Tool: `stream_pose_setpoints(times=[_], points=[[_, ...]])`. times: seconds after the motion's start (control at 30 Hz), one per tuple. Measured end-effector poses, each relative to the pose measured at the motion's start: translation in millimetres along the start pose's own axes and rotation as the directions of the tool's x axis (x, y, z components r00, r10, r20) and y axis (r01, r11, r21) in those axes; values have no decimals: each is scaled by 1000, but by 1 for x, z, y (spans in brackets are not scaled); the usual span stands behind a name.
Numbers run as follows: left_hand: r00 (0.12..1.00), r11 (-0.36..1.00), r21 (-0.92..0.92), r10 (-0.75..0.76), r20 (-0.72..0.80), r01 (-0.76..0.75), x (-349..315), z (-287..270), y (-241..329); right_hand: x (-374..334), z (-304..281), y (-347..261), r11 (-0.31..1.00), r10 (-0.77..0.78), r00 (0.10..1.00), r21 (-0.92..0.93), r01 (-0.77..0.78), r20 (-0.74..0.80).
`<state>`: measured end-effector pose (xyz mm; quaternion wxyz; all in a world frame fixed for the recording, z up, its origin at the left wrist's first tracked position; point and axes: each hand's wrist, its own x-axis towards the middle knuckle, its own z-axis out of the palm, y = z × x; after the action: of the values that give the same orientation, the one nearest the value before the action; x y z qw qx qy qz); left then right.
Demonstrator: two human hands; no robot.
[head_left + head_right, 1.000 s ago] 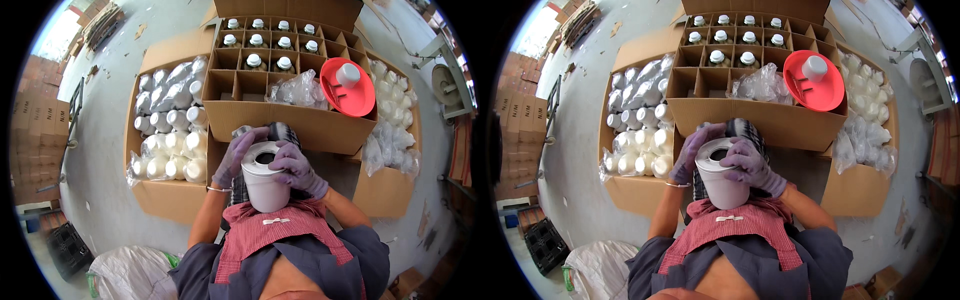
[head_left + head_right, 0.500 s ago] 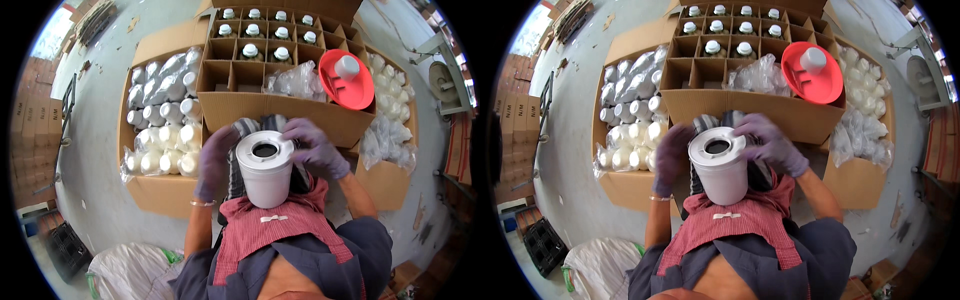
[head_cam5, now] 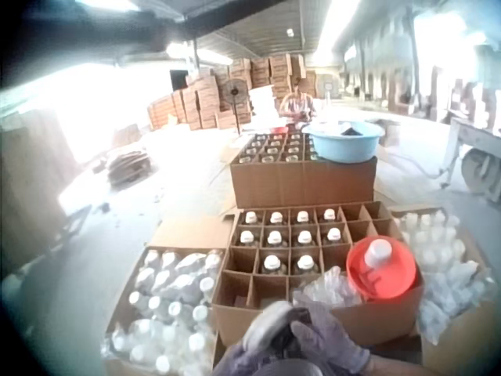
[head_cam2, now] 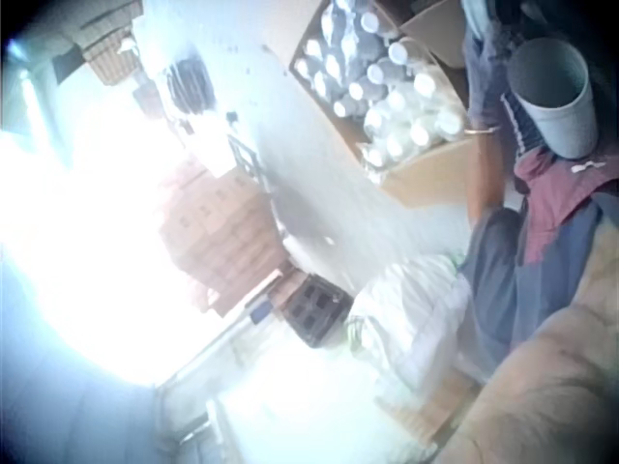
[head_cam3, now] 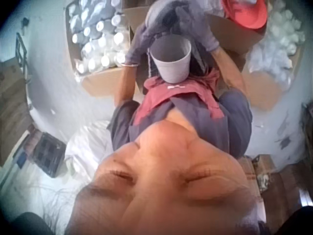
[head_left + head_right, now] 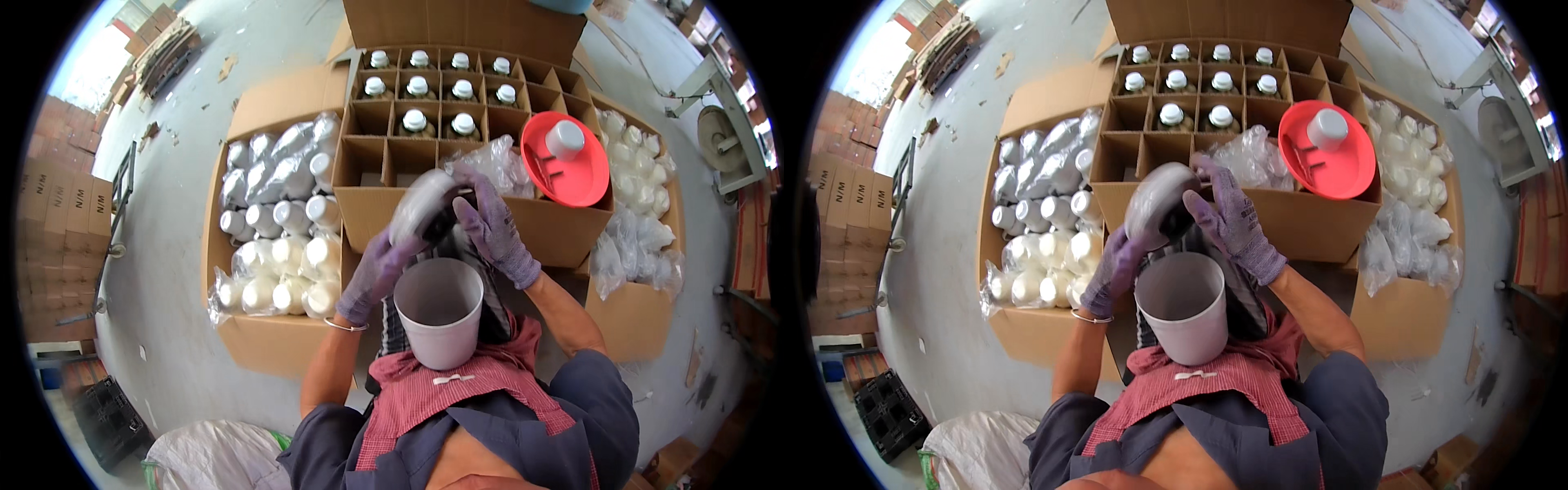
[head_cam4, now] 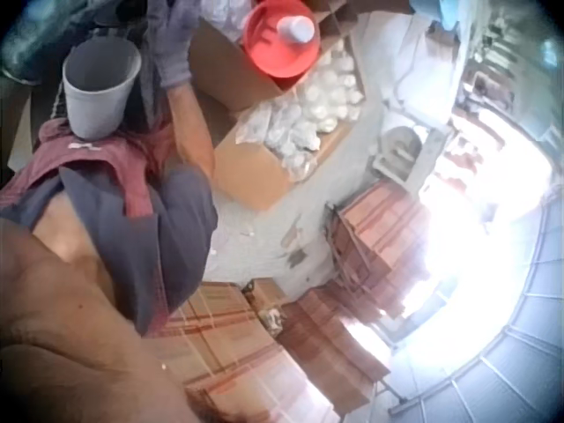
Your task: The person places foam inserts into the openings of large white plastic bottles, removes the plastic wrap from the bottles, and then places the assembled bottles into a cardboard shipping box.
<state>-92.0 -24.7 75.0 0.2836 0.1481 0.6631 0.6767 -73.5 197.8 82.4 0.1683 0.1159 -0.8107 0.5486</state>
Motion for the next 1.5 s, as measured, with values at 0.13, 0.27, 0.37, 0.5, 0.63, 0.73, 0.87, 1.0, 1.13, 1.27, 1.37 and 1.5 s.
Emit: stream_pose_setpoints(times=[0.13, 0.27, 0.37, 0.5, 0.63, 0.73, 0.87, 1.0, 1.13, 1.27, 1.37, 1.5], points=[[995, 719, -692, 95, 3, -67, 24, 11, 8, 33, 11, -11, 774, -472, 861, -378, 508, 192], [880, 888, -96, 424, -214, -451, 31, 24, 4, 40, 19, -1, 975, -220, 972, -12, 221, 81], [676, 471, 675, 735, 56, -568, 39, 12, 0, 36, 18, 15, 626, 266, 920, 674, -393, 290], [657, -15, 821, 591, 468, -571, 36, 17, -6, 28, -16, 66, 966, -46, 924, 253, -56, 380], [840, 144, 865, 360, 406, -480, 42, 19, -10, 83, -41, 70, 827, 99, 901, -539, 161, 422], [897, 440, 786, 293, 331, -434, 44, 14, -31, 98, -12, 84, 438, 378, 868, -888, 139, 322], [921, 666, 640, 324, 215, -383, 46, 12, -33, 139, 11, 96, 430, 347, 873, -885, 177, 343], [919, 660, 645, 340, 201, -385, 51, 15, -26, 201, 55, 144, 482, 186, 900, -835, 266, 394], [929, 703, 614, 331, 163, -358, 52, 12, -31, 216, 69, 168, 562, 446, 798, -821, 104, 406], [965, 975, 147, 192, -179, -167, 58, 1, -32, 215, 37, 141, 618, 59, 956, -763, 191, 287], [914, 934, -254, 142, -380, -251, 75, -32, -33, 199, -8, 58, 778, -243, 966, -577, 249, 89], [856, 861, -242, 335, -393, -448, 91, -20, 5, 140, -37, 60, 979, 11, 996, 206, 7, -89]])
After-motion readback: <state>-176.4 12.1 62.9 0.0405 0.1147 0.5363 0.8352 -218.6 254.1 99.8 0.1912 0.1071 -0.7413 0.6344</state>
